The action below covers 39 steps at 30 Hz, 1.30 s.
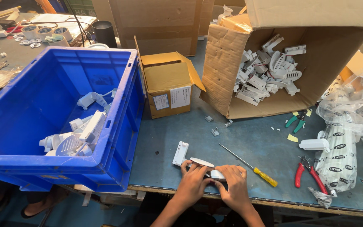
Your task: The person assembles white plastic electrical components at a workbench. They use a screwdriver to tighten screws on the components and place the finished items into a blue crate. The workspace includes cardboard boxes and various tools.
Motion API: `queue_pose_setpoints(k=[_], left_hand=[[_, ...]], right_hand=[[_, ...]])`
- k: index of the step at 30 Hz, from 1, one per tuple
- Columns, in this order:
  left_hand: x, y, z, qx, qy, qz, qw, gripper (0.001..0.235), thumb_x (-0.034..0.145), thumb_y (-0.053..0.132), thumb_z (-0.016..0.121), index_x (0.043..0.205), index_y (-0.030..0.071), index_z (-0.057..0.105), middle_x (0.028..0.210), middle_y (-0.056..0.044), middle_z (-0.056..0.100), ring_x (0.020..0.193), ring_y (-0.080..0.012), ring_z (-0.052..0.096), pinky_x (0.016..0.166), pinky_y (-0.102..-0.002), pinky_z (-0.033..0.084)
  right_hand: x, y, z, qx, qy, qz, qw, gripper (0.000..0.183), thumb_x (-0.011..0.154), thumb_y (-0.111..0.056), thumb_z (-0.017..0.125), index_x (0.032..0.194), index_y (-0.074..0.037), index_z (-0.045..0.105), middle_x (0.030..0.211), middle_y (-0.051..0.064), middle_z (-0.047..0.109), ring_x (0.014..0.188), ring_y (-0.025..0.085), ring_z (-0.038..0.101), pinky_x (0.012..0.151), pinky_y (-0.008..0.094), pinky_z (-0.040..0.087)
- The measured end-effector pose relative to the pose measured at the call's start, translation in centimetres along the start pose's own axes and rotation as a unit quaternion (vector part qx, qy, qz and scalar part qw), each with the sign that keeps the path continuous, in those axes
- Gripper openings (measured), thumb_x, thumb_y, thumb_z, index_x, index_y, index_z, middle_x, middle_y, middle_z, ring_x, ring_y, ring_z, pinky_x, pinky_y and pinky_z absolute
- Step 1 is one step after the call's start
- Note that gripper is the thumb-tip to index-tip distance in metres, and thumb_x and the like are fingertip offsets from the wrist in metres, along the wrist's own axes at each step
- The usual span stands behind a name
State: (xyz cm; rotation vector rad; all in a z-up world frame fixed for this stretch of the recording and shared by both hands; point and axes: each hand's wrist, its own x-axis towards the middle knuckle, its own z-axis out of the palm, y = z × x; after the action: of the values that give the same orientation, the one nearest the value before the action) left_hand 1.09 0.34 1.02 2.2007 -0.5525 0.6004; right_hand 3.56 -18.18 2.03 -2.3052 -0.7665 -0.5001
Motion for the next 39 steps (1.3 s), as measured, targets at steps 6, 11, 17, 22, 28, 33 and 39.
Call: queue_pose_setpoints(k=[6, 11, 17, 22, 28, 33, 39], left_hand=[[-0.1, 0.2, -1.1, -0.028, -0.022, -0.011, 0.999, 0.033, 0.085, 0.004, 0.074, 0.116, 0.004, 0.064, 0.106, -0.008, 0.073, 0.115, -0.0258, 0.063, 0.110, -0.049, 0.026], [0.2, 0.9, -1.0, -0.024, -0.023, -0.042, 0.999, 0.033, 0.081, 0.004, 0.077, 0.112, 0.004, 0.066, 0.099, -0.008, 0.072, 0.110, -0.0250, 0.064, 0.108, -0.049, 0.026], [0.1, 1.2, 0.0, -0.004, -0.001, -0.071, 0.997, 0.026, 0.082, -0.001, 0.072, 0.108, 0.005, 0.068, 0.096, -0.004, 0.074, 0.106, -0.0207, 0.067, 0.110, -0.047, 0.027], [0.2, 1.1, -0.2, 0.008, -0.009, -0.056, 0.998, 0.027, 0.085, 0.003, 0.073, 0.111, 0.004, 0.067, 0.099, -0.007, 0.073, 0.109, -0.0229, 0.065, 0.110, -0.048, 0.025], [0.1, 1.0, 0.3, 0.023, -0.016, -0.060, 0.998, 0.041, 0.080, 0.017, 0.081, 0.115, 0.003, 0.066, 0.105, -0.011, 0.072, 0.110, -0.0260, 0.062, 0.107, -0.050, 0.021], [1.9, 0.6, 0.2, -0.024, -0.004, -0.110, 0.994, 0.035, 0.086, 0.023, 0.080, 0.112, 0.004, 0.067, 0.105, -0.009, 0.070, 0.108, -0.0247, 0.062, 0.111, -0.046, 0.022], [8.2, 0.2, -6.2, -0.413, 0.093, -0.212, 0.881, 0.019, 0.099, 0.019, 0.064, 0.109, 0.004, 0.060, 0.096, -0.005, 0.064, 0.084, -0.0098, 0.063, 0.072, -0.026, 0.056]], right_hand=[[-0.1, 0.6, -0.6, 0.018, -0.042, -0.014, 0.999, 0.042, 0.075, -0.012, 0.077, 0.115, -0.008, 0.067, 0.110, 0.005, 0.071, 0.107, 0.025, 0.062, 0.099, 0.044, 0.033], [-0.2, 0.6, -0.3, 0.014, -0.017, -0.026, 0.999, 0.040, 0.074, -0.012, 0.076, 0.113, -0.008, 0.067, 0.110, 0.005, 0.072, 0.107, 0.025, 0.063, 0.099, 0.044, 0.033], [0.1, -0.1, -0.3, -0.004, -0.033, 0.029, 0.999, 0.039, 0.070, -0.007, 0.075, 0.109, -0.008, 0.068, 0.101, 0.004, 0.071, 0.101, 0.023, 0.063, 0.099, 0.042, 0.034], [0.1, -0.2, -0.1, 0.004, -0.005, 0.013, 1.000, 0.038, 0.070, -0.009, 0.075, 0.108, -0.008, 0.068, 0.101, 0.005, 0.071, 0.101, 0.024, 0.063, 0.098, 0.041, 0.033], [-1.0, 1.4, 0.2, 0.085, 0.132, 0.009, 0.988, 0.025, 0.087, -0.017, 0.064, 0.110, -0.006, 0.068, 0.108, 0.008, 0.068, 0.106, 0.023, 0.061, 0.101, 0.039, 0.037], [-1.3, 3.2, 0.9, 0.310, 0.253, 0.179, 0.899, 0.028, 0.111, -0.023, 0.046, 0.115, 0.000, 0.061, 0.114, 0.010, 0.064, 0.107, 0.018, 0.057, 0.098, 0.031, 0.044], [-1.1, 3.9, 1.2, 0.311, 0.231, 0.212, 0.897, 0.018, 0.107, -0.016, 0.052, 0.115, -0.002, 0.058, 0.097, 0.007, 0.067, 0.091, 0.013, 0.057, 0.086, 0.027, 0.048]])
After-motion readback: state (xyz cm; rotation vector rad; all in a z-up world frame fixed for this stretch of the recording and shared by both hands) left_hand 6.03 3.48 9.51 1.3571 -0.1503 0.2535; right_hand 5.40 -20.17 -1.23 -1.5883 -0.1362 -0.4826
